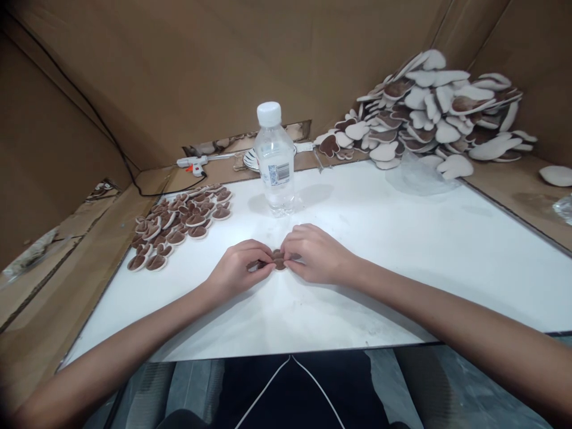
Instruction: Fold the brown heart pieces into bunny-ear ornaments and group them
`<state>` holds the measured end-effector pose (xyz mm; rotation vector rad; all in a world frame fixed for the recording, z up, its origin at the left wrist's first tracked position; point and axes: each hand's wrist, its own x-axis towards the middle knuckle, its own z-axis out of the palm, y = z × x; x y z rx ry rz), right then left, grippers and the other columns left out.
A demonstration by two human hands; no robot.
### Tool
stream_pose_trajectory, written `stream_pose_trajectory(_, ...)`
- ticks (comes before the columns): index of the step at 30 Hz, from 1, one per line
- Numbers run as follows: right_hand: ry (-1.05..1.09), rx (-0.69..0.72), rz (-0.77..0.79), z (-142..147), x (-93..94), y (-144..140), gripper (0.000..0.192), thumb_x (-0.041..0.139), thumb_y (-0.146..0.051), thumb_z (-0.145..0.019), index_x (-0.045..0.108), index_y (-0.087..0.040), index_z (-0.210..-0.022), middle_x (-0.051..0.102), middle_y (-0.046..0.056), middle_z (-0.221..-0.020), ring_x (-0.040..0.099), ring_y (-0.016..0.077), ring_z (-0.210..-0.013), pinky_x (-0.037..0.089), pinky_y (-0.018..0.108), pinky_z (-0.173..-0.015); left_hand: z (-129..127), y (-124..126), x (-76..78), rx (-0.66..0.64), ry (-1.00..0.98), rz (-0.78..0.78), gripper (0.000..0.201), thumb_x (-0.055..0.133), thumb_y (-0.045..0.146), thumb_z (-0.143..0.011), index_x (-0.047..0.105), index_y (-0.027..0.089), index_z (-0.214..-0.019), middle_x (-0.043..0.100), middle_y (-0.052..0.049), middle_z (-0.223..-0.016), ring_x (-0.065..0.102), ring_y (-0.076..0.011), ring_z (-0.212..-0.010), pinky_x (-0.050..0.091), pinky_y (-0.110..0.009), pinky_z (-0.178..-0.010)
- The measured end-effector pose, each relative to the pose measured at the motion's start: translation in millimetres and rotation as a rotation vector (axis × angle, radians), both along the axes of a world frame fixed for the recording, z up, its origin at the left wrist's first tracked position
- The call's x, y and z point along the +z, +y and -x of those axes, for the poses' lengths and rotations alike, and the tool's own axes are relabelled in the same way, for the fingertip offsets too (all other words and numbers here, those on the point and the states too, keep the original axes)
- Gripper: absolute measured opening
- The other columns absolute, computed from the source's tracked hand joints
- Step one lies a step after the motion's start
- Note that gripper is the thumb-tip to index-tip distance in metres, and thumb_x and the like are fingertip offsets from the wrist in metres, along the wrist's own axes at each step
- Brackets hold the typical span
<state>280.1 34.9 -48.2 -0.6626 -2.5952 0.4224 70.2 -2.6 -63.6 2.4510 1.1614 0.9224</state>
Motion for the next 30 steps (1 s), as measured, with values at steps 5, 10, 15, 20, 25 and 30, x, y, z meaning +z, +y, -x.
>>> stream_pose_trajectory(5,0.001,-0.032,0.004,4.1,0.5,-0.5,0.009,0.058,-0.012,-0.074,0.062,-0.017,-0.067,0.07,0.002,-0.08,0.058,0.0177,-0.077,0.042,0.035,-0.08,-1.7,0.0,1.1,0.005,-0.002,0.008,0.006,0.063,0.014,-0.076,0.067,0.016,-0.072,0.069,-0.004,-0.083,0.062,-0.0149,-0.074,0.051,-0.026,-0.068)
stream_pose_trajectory(10,0.008,-0.05,0.005,3.7,0.1,0.6,0.007,0.063,-0.02,-0.076,0.067,-0.018,-0.071,0.07,0.001,-0.077,0.059,0.0169,-0.074,0.041,0.035,-0.08,-2.7,-0.5,0.3,-0.002,-0.004,-0.013,0.005,0.063,0.014,-0.076,0.066,0.016,-0.072,0.069,-0.004,-0.082,0.062,-0.0155,-0.074,0.051,-0.027,-0.068)
stream_pose_trajectory(15,-0.002,-0.023,0.01,-0.3,-1.7,2.9,0.013,0.065,-0.031,-0.081,0.071,-0.02,-0.079,0.072,0.004,-0.085,0.06,0.0187,-0.079,0.041,0.036,-0.081,-2.5,-0.3,-1.0,-0.02,-0.008,-0.037,0.005,0.064,0.016,-0.076,0.066,0.016,-0.072,0.069,-0.005,-0.082,0.063,-0.0161,-0.076,0.051,-0.028,-0.07)
stream_pose_trajectory(20,-0.017,0.013,0.021,-0.4,0.0,4.8,0.01,0.062,-0.024,-0.082,0.071,-0.02,-0.081,0.072,0.003,-0.089,0.06,0.0188,-0.081,0.041,0.037,-0.083,-2.0,0.2,0.5,-0.019,0.001,-0.008,0.007,0.062,0.016,-0.077,0.065,0.017,-0.071,0.069,-0.004,-0.083,0.062,-0.0157,-0.075,0.051,-0.028,-0.069)
stream_pose_trajectory(25,-0.022,0.033,0.003,2.5,3.1,4.2,0.01,0.057,-0.017,-0.08,0.067,-0.019,-0.076,0.07,0.004,-0.082,0.059,0.0187,-0.078,0.042,0.036,-0.08,-2.0,0.7,1.7,-0.028,-0.006,0.017,0.008,0.06,0.016,-0.077,0.062,0.017,-0.069,0.067,-0.004,-0.082,0.061,-0.0166,-0.078,0.05,-0.029,-0.071)
stream_pose_trajectory(30,-0.04,0.036,-0.004,7.2,2.8,3.4,0.009,0.056,-0.014,-0.076,0.06,-0.017,-0.068,0.064,0.003,-0.069,0.055,0.0172,-0.07,0.042,0.034,-0.074,-4.5,2.3,3.8,-0.052,0.029,0.055,0.012,0.057,0.011,-0.074,0.054,0.017,-0.064,0.063,-0.002,-0.073,0.055,-0.0143,-0.07,0.045,-0.027,-0.066)
